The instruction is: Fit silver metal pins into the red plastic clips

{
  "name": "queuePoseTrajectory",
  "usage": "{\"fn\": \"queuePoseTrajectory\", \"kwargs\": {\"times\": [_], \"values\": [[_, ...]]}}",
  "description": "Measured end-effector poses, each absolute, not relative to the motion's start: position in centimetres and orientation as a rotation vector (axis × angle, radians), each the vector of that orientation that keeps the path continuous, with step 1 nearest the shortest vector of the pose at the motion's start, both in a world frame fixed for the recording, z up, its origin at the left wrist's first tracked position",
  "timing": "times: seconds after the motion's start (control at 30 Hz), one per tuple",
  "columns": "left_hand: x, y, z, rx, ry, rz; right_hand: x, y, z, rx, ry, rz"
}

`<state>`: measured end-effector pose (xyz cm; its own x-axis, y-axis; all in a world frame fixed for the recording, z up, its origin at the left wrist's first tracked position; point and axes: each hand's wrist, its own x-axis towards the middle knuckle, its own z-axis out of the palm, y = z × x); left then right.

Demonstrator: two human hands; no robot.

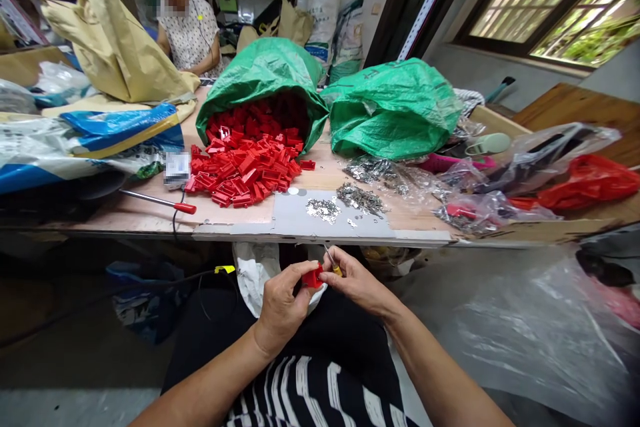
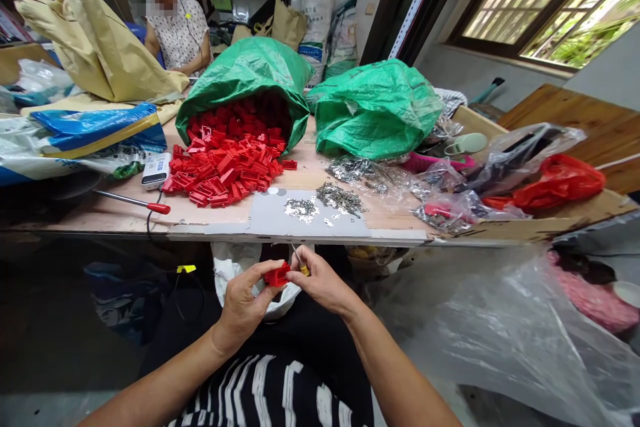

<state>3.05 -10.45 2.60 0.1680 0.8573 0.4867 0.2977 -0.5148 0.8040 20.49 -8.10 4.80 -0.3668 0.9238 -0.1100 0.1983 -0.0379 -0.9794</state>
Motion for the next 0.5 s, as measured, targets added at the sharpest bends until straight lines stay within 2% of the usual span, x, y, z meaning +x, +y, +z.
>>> {"fn": "queuePoseTrajectory", "kwargs": {"times": [0.3, 0.5], "values": [[2.75, -10.00, 2.04, 1.724, 1.144, 1.256, 20.15, -8.61, 3.86, -1.215, -1.380, 1.626], [2.59, -10.04, 2.36, 1.686, 1.136, 1.275, 19.87, -8.08, 4.42, -1.235, -1.401, 1.620]]}}
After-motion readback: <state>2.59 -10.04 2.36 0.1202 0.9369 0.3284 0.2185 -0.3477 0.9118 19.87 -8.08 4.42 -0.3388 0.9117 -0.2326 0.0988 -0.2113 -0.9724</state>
